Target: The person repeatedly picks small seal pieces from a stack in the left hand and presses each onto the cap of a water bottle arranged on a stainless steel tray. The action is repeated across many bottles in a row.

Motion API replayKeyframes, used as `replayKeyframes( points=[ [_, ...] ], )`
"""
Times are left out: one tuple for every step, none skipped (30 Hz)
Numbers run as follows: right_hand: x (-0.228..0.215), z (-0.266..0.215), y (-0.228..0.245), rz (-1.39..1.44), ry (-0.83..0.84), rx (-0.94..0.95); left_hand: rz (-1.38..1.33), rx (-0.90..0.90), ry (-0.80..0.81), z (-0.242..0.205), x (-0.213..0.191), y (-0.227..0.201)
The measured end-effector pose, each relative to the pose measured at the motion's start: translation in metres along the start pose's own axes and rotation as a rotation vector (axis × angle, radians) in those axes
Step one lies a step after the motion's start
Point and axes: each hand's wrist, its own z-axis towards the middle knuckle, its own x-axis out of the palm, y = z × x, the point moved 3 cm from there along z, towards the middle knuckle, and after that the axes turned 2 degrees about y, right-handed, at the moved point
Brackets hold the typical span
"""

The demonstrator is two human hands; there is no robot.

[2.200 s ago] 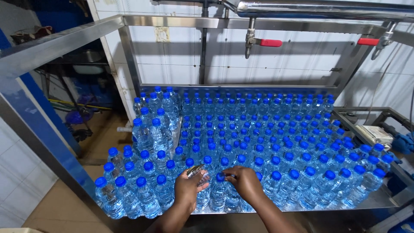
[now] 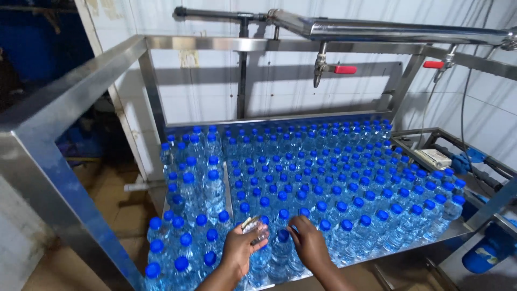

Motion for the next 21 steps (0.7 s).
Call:
replayKeyframes(
  points=[
    [0.004, -0.009, 0.000, -0.002, -0.016, 0.001, 0.010, 0.006, 0.012, 0.001, -0.001, -0.005],
    [0.007, -0.021, -0.002, -0.048, 0.030, -0.011, 0.013, -0.004, 0.018, 0.001, 0.000, -0.006],
    [0.011, -0.033, -0.005, -0.094, 0.076, -0.023, 0.017, -0.014, 0.024, 0.001, 0.001, -0.007],
    [0.004, -0.032, 0.008, -0.100, 0.070, -0.016, 0.021, -0.018, 0.034, -0.001, 0.003, -0.009],
    [0.005, -0.033, 0.017, -0.131, 0.331, 0.101, 0.011, -0.019, 0.048, -0.004, 0.005, -0.012],
    [0.006, -0.037, 0.027, -0.155, 0.587, 0.223, 0.007, -0.022, 0.066, -0.006, 0.008, -0.014],
    [0.004, -0.039, 0.031, -0.156, 0.575, 0.236, 0.017, -0.028, 0.079, -0.005, 0.009, -0.014],
    [0.002, -0.040, 0.035, -0.185, 0.592, 0.246, 0.031, -0.025, 0.079, -0.004, 0.009, -0.014],
    [0.000, -0.041, 0.039, -0.213, 0.610, 0.256, 0.046, -0.023, 0.078, -0.003, 0.009, -0.015],
    [-0.001, -0.039, 0.041, -0.221, 0.609, 0.258, 0.041, -0.024, 0.084, -0.001, 0.010, -0.015],
    [-0.003, -0.037, 0.042, -0.263, 0.566, 0.236, 0.059, -0.019, 0.092, 0.001, 0.011, -0.016],
    [-0.004, -0.037, 0.045, -0.299, 0.522, 0.220, 0.083, -0.019, 0.099, 0.003, 0.010, -0.015],
    [-0.002, -0.037, 0.043, -0.302, 0.521, 0.228, 0.084, -0.025, 0.104, 0.004, 0.010, -0.014],
    [0.000, -0.037, 0.042, -0.282, 0.507, 0.188, 0.089, -0.014, 0.114, 0.005, 0.009, -0.014],
    [0.002, -0.038, 0.041, -0.263, 0.493, 0.148, 0.093, -0.002, 0.124, 0.006, 0.009, -0.013],
    [0.000, -0.040, 0.043, -0.263, 0.491, 0.151, 0.095, -0.004, 0.126, 0.006, 0.009, -0.013],
    [-0.002, -0.042, 0.046, -0.179, 0.482, 0.157, 0.092, 0.001, 0.128, 0.007, 0.008, -0.012],
    [-0.003, -0.044, 0.049, -0.095, 0.473, 0.162, 0.088, 0.005, 0.130, 0.008, 0.007, -0.012],
    [0.004, -0.046, 0.038, -0.094, 0.472, 0.165, 0.091, 0.004, 0.131, 0.009, 0.006, -0.014],
    [0.007, -0.049, 0.026, -0.079, 0.302, 0.179, 0.114, -0.015, 0.141, 0.010, 0.005, -0.013],
    [0.008, -0.053, 0.014, -0.064, 0.132, 0.192, 0.138, -0.033, 0.151, 0.010, 0.004, -0.013]
  ],
)
